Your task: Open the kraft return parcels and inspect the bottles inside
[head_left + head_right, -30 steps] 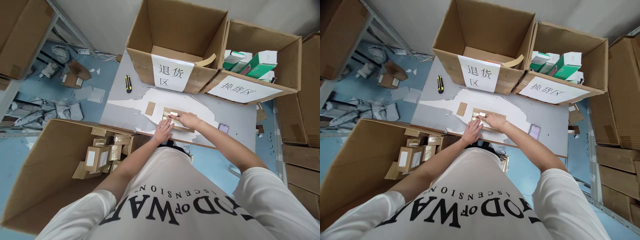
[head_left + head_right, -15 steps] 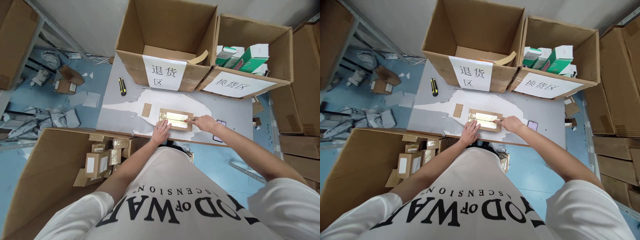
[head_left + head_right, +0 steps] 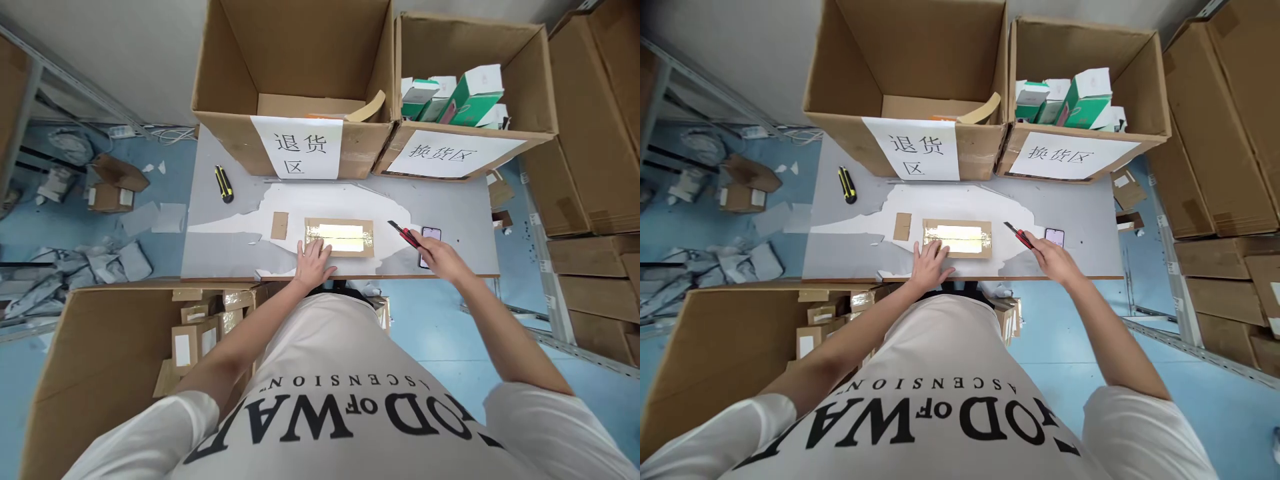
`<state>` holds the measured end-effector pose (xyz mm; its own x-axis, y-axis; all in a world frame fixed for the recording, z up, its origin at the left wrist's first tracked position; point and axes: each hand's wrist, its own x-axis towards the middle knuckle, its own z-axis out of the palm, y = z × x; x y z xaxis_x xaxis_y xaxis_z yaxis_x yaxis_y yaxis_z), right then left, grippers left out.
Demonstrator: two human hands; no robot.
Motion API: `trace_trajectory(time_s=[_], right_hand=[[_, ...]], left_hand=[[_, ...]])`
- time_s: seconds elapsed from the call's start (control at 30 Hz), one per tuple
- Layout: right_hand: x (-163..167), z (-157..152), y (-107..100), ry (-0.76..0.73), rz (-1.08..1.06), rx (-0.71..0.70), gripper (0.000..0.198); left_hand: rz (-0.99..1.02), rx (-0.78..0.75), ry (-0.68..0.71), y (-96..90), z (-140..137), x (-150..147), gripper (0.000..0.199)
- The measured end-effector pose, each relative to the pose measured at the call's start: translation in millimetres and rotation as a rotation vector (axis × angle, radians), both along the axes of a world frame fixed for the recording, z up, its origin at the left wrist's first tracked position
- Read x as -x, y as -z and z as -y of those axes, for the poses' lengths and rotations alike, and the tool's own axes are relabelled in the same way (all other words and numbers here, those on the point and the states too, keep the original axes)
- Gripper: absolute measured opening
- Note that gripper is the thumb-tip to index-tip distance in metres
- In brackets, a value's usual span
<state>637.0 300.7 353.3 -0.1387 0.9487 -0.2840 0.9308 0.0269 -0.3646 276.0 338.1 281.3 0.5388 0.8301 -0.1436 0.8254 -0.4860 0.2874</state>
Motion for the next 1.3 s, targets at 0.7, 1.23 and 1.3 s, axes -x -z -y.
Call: trace_trajectory(time_s=[0.7,1.23,1.3], right_hand=[[51.1,24.0,73.6,0.534,-0.846,0.207,0.062],[30.2,51.5,48.8,0.349,-0.723,0.498,0.054],[29.1,55.4,47.4,0.365,-0.725,0.503,0.054]], left_hand=[[0.001,-0.004,0.055,0.2,-61.3,-19.6,0.111],[0.023,-0.009,0.025,4.8,-60.6,-18.9,0.112],[0.019,-0.001,0.027,5.5,-60.8,-18.4,0.112]])
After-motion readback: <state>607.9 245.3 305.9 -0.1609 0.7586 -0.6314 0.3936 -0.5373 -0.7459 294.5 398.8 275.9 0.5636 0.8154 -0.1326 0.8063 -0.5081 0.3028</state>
